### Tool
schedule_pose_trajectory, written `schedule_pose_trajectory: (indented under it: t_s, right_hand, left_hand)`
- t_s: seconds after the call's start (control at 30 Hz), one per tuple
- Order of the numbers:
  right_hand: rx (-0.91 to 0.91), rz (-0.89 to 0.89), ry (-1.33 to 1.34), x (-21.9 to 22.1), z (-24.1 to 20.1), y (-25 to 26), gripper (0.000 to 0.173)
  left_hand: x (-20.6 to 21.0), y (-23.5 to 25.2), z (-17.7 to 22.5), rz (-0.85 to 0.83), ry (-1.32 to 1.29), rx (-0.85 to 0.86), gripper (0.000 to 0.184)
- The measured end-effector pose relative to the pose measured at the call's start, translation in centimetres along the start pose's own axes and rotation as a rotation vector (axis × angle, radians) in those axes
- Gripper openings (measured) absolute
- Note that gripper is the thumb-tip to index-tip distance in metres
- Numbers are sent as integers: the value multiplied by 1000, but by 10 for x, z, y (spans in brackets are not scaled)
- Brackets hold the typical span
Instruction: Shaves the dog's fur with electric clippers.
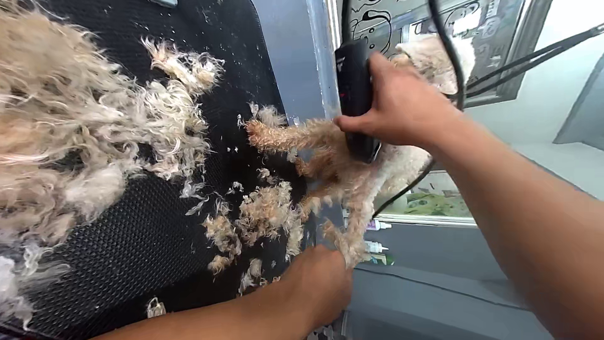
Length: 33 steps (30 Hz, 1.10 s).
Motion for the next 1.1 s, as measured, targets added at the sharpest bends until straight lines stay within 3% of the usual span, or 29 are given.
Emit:
schedule_pose_trajectory:
  t_s: [0.07,0.17,0.27,0.37,0.43,0.5,0.63,0.73,0.83,1.03,1.1]
  right_hand:
    - [-2,25,-73,0,-1,-6,77]
    - [52,-113,-94,32,6,-10,69]
    - [114,-199,32,43,13,-6,69]
    - [69,16,190,7,14,-9,78]
    - [41,132,146,-8,15,-13,85]
    - [60,116,73,1,18,-17,89]
    - [151,-105,98,40,25,-13,75]
    - [80,36,219,13,20,-12,77]
    - [32,187,67,-10,9,-17,89]
    - [110,-182,22,54,19,-4,71]
    - [90,-165,118,49,18,1,73]
  left_hand:
    - [-5,-2,0,-1,17,-7,43]
    - [-12,-2,0,18,27,-12,40]
    - [-10,-2,-3,-10,34,-21,39]
    - [-9,-2,-5,-17,39,-30,39]
    - [-13,-2,-4,13,36,-19,39]
    - [-21,-2,-3,48,40,-15,39]
    - [-27,-1,-4,48,54,-23,37]
    - [-19,0,-5,20,72,-33,38]
    - [-21,-1,-1,28,78,-35,38]
    - [-36,-5,-5,74,72,-34,38]
    - [-29,-4,-9,52,82,-41,38]
Point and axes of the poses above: each hand's wrist, its own y-axis towards the middle knuckle, its own x-axis out of the palm, z = x × y, the point moved 7 cm from there along y, towards the middle knuckle, and after that the axes turned 13 degrees about y, right-handed, at the moved point
